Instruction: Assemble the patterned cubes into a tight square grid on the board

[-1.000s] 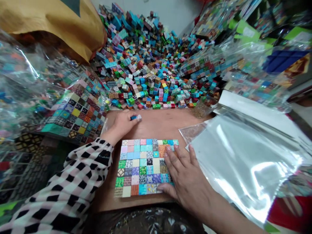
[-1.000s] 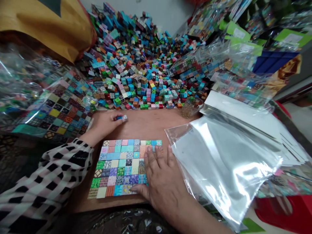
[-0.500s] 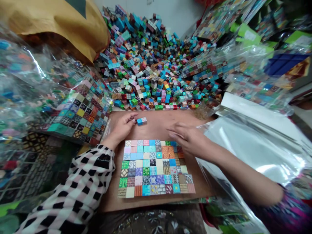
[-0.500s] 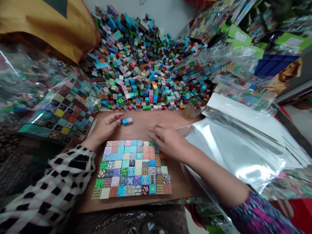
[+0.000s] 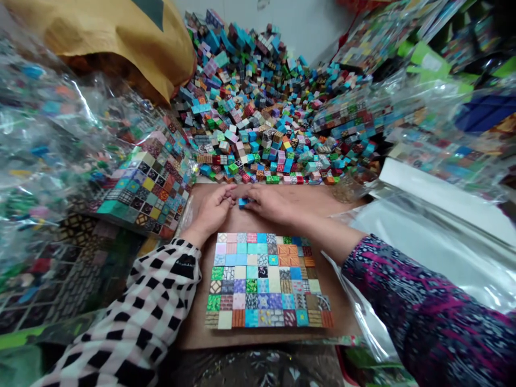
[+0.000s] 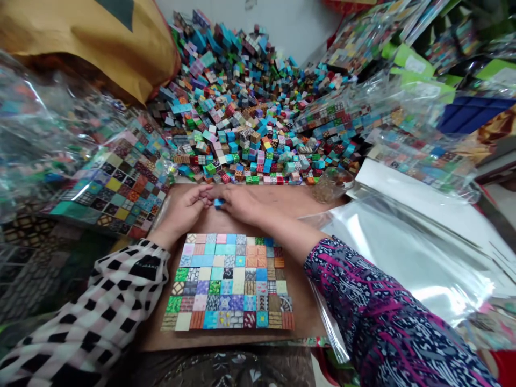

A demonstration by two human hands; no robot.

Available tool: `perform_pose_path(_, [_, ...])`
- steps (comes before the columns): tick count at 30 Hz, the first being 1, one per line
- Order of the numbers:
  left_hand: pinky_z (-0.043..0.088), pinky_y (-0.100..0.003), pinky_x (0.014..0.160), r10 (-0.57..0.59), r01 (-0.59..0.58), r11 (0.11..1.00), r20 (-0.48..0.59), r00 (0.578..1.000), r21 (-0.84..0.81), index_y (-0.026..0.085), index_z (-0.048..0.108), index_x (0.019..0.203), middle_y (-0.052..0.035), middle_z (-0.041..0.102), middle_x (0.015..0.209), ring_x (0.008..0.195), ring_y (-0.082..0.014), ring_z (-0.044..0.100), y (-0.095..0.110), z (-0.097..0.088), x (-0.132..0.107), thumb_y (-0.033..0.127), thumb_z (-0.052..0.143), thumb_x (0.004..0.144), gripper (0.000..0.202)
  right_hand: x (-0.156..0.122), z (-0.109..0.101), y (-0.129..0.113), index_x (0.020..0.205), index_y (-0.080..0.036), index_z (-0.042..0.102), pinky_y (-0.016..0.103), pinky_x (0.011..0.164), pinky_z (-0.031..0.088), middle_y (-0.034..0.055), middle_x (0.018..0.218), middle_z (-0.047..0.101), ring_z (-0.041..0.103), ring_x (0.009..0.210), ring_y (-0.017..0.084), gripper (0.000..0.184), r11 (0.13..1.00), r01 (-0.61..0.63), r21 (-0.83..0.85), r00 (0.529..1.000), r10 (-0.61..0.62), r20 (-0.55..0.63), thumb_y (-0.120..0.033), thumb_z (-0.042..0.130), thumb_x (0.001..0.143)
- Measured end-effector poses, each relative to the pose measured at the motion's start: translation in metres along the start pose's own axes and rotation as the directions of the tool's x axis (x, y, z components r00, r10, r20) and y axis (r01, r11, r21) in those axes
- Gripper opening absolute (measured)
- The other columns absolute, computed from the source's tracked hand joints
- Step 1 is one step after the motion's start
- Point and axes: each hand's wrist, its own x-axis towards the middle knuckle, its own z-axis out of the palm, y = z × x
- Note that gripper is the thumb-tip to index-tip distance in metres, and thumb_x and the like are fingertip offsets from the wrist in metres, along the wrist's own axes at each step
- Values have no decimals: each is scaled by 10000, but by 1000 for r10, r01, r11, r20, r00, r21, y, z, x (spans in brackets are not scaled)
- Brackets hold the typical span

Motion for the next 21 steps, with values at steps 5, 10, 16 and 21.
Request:
perform_pose_path(5, [514,-327,866,-5,5,1000,4,1000,8,157,644,1232,-58,686,935,845,-167,645,0,-1,1,200,530,821,429,-33,-22,0,1104,-113,681,311,899,512,113,1121,732,663,983,179,200,983,-156,97,988,155,25,-185,585,943])
perform_pose_path(10, [520,-349,873,-10,11,1000,-2,1000,15,149,656,1218,-66,696,929,853,-177,649,-1,-1,1,210,542,814,424,-84,-46,-7,1087,-175,701,351,879,527,72,1071,746,679,967,193,199,939,-229,257,972,237,1,-228,589,931])
perform_pose_path(16, [526,-354,876,-4,4,1000,-12,1000,17,159,667,1212,-77,711,978,873,-178,655,-8,0,3,218,551,813,419,-121,-50,-20,1061,-167,711,302,803,532,59,984,734,680,895,170,176,934,-260,245,965,248,78,-217,610,925])
perform_pose_path(21, [523,-370,902,27,-26,998,-11,1000,54,147,674,1204,-92,725,1030,903,-191,663,-11,-1,4,224,560,823,405,-123,-42,-19,1063,-160,713,268,743,526,54,952,716,672,855,155,174,935,-235,265,971,218,94,-182,611,924])
